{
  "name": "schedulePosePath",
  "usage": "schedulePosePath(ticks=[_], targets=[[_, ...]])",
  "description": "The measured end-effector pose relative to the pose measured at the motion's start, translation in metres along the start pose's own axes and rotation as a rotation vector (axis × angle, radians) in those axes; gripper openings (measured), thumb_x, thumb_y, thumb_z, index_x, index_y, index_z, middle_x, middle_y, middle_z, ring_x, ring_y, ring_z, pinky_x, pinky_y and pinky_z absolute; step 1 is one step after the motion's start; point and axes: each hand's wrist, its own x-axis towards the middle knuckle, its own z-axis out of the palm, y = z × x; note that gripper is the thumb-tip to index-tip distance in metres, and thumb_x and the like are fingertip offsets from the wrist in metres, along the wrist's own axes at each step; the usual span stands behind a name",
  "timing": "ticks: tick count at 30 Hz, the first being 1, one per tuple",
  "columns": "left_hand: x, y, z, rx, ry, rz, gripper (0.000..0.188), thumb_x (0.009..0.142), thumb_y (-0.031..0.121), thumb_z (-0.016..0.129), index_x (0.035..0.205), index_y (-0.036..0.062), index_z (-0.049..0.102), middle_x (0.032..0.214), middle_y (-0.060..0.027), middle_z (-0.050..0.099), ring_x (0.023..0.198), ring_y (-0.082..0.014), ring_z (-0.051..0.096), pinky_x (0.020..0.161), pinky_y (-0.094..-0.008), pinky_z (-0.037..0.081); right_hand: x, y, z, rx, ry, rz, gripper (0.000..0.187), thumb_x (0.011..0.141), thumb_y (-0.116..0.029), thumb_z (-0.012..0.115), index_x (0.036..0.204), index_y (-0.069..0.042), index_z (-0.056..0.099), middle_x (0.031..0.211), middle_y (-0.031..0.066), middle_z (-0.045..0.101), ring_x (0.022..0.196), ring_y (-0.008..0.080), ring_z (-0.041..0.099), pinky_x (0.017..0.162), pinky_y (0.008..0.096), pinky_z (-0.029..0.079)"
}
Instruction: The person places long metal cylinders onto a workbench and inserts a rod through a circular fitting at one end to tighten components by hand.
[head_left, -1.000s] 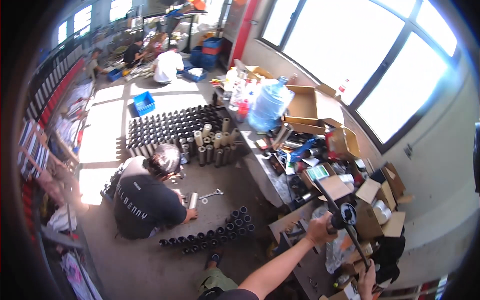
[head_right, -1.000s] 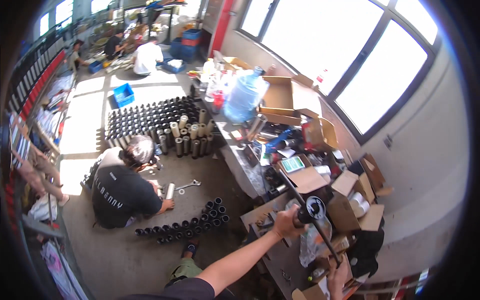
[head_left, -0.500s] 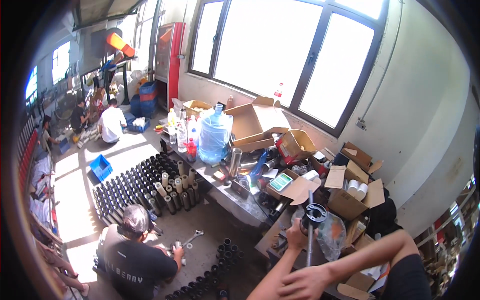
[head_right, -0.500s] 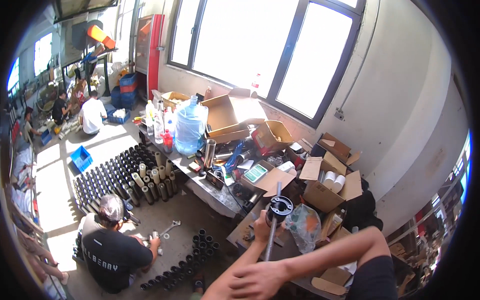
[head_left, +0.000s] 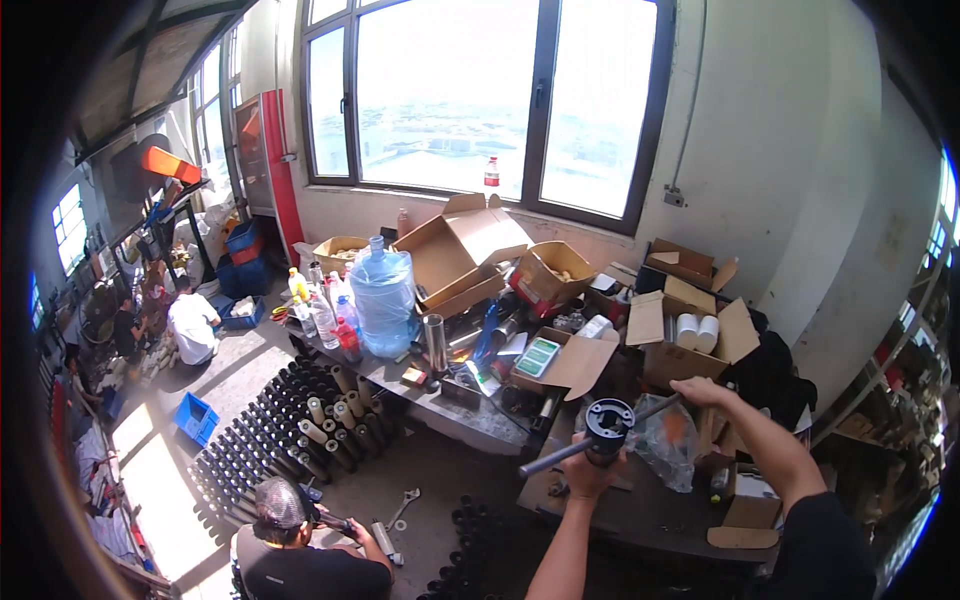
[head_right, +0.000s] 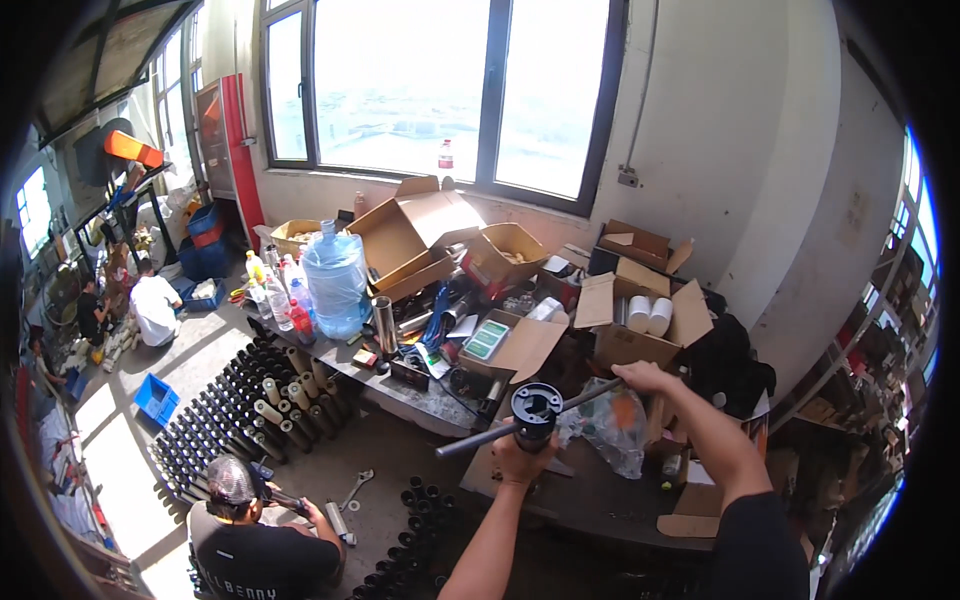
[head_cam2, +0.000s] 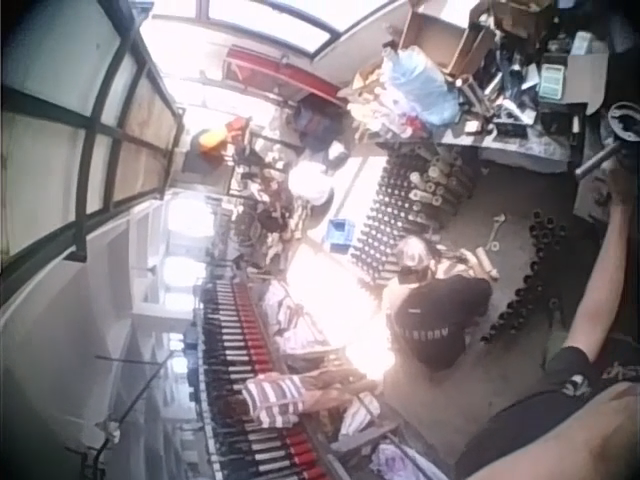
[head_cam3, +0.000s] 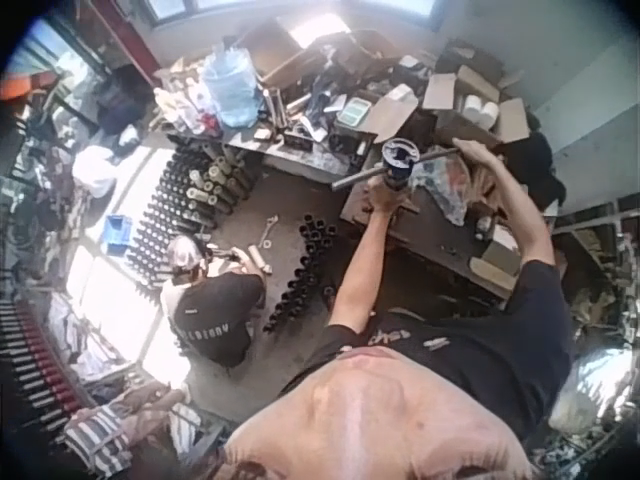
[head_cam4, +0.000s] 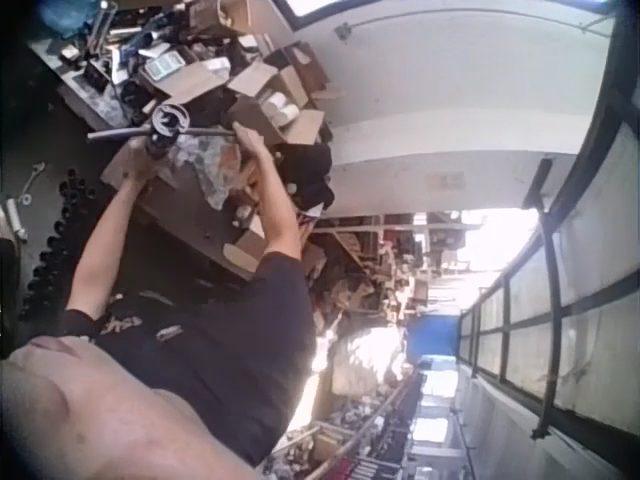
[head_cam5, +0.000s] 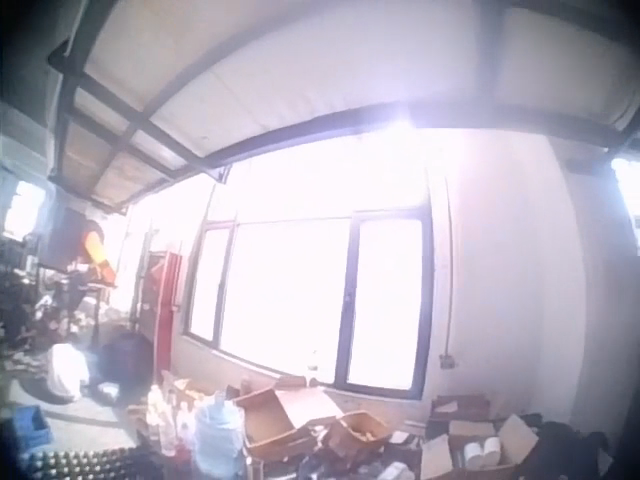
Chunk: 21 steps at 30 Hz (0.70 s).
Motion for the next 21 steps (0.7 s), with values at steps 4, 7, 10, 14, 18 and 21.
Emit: schedulePosePath(ticks=[4,7,10,14,18,21], targets=[[-0.002,0.008,0.01,0.025,-0.031,-0.114,0.058,0.065,0.033,0.088,0.106,0.0058,0.058,0.086,-0.0157,0.07,0.078,-0.0371,0.071,0.067,-0.0442,0.056,-0.251,-0.059,-0.005,-0.127,0.225,0.013,0.055,0.094,-0.048,0.058,0.122,0.0,0.056,0.105,0.0218,0.067,0.1,0.04,0.062,0.085,0.0511,0.047],[0.0,0.02,0.023,-0.054,0.026,-0.09,0.058,0.06,0.039,0.088,0.099,0.0106,0.056,0.08,-0.0169,0.068,0.076,-0.0421,0.068,0.063,-0.0481,0.055,-0.388,-0.164,-0.012,0.201,-0.161,-0.1,0.106,0.088,-0.057,0.067,0.152,0.01,0.014,0.117,0.0265,0.057,0.099,0.0424,0.061,0.088,0.0494,0.05],[0.004,0.034,0.005,-0.001,0.021,-0.14,0.053,0.061,0.03,0.089,0.098,0.0106,0.056,0.081,-0.0177,0.069,0.076,-0.0429,0.068,0.065,-0.0496,0.054,-0.387,-0.2,-0.047,0.26,-0.153,-0.441,0.066,0.092,-0.036,0.07,0.145,-0.007,0.044,0.082,0.0095,0.049,0.066,0.0255,0.058,0.065,0.0331,0.05],[-0.014,0.047,0.024,-0.053,0.005,-0.291,0.054,0.061,0.027,0.085,0.103,0.0109,0.054,0.083,-0.0163,0.067,0.08,-0.0414,0.067,0.068,-0.0491,0.054,-0.318,-0.22,-0.094,-0.461,0.305,-1.323,0.013,0.08,-0.019,0.071,0.076,-0.011,0.061,0.065,-0.0023,0.036,0.057,0.0116,0.044,0.054,0.0235,0.035],[-0.015,0.022,0.019,-0.044,0.087,-0.225,0.058,0.062,0.039,0.087,0.1,0.0109,0.054,0.081,-0.0146,0.066,0.074,-0.0384,0.067,0.064,-0.048,0.054,-0.239,-0.371,-0.064,-0.016,0.178,-1.906,0.004,0.075,-0.011,0.065,0.078,-0.01,0.065,0.074,-0.0014,0.05,0.067,0.0124,0.051,0.06,0.0253,0.042],[-0.013,0.0,0.014,0.013,0.173,-0.07,0.06,0.062,0.036,0.086,0.105,0.0085,0.055,0.083,-0.0138,0.066,0.073,-0.0372,0.067,0.064,-0.0447,0.056,-0.139,-0.502,-0.012,-0.011,0.083,-1.844,0.019,0.075,-0.017,0.064,0.09,-0.008,0.056,0.072,-0.0018,0.042,0.065,0.018,0.045,0.054,0.0325,0.042]])
